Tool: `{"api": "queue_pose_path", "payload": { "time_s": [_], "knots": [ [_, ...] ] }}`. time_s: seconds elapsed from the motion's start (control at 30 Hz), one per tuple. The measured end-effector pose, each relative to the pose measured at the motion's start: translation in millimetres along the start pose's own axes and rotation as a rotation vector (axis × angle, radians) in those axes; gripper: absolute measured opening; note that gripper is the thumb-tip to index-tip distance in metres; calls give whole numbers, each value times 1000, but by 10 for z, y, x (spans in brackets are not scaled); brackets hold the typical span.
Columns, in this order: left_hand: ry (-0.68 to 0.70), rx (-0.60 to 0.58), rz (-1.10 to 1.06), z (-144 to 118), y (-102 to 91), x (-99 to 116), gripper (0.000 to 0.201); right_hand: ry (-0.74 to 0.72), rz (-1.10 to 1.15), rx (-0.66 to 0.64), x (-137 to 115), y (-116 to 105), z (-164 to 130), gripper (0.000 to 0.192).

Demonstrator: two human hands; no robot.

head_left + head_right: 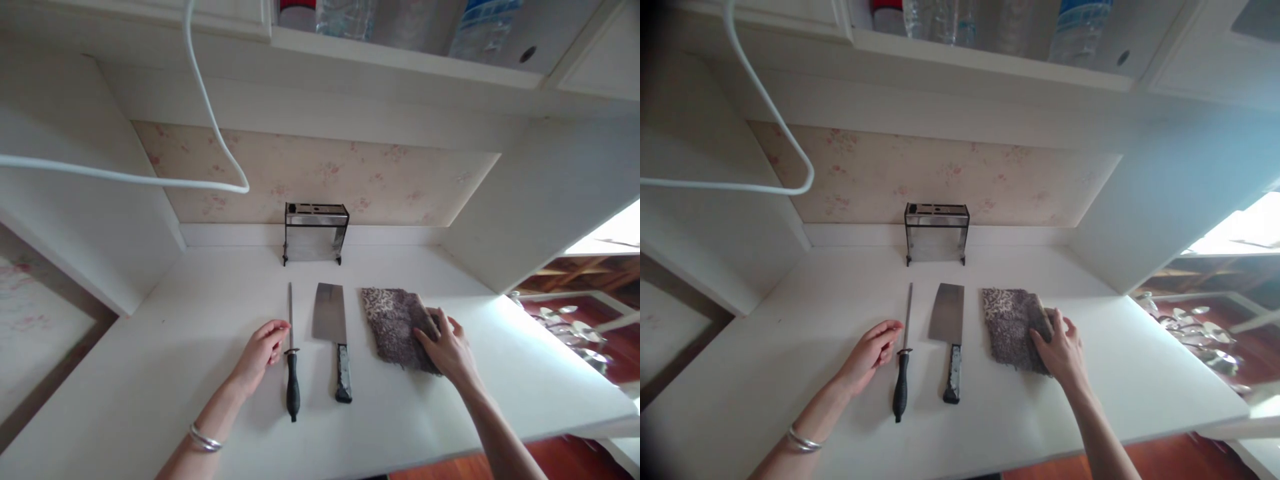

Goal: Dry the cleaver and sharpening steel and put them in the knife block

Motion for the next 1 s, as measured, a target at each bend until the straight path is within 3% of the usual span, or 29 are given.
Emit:
{"api": "queue_pose_path", "payload": {
  "time_s": [0.1, 0.2, 0.27, 0.33, 0.43, 0.5, 0.67, 0.83, 1.0],
  "knots": [
    [2, 7, 4, -9, -21, 1, 23, -15, -39, 208, -109, -178, -64, 75],
    [14, -9, 32, -14, -33, -9, 24, -196, 89, 329, -307, -342, -176, 49],
    [19, -16, 43, -17, -31, -17, 24, -373, 168, 267, -500, -425, -284, 36],
    [20, -15, 49, -25, -23, -19, 24, -553, 201, 85, -730, -486, -421, 32],
    [24, -11, 55, -39, -10, -15, 25, -812, 144, -233, -1076, -548, -657, 37],
    [28, -11, 53, -45, -8, -14, 27, -948, 40, -349, -1259, -570, -777, 46],
    [38, -2, 38, -39, -21, -20, 28, -1124, -137, -401, -1501, -536, -854, 53],
    [17, 5, 24, -24, -19, -1, 27, -1176, -202, -383, -1560, -511, -819, 42],
    [4, 32, 12, 6, -55, -8, 29, -1175, -215, -364, -1567, -660, -759, 40]
  ]
}}
Point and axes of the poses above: each hand's wrist, its own z-axis towards the middle knuckle, its own y-axis out of the palm, x = y × z, the point moved 3 cm from there along z, towards the middle knuckle, and after that the axes turned 14 degrees about -z, right-handed, at the moved point
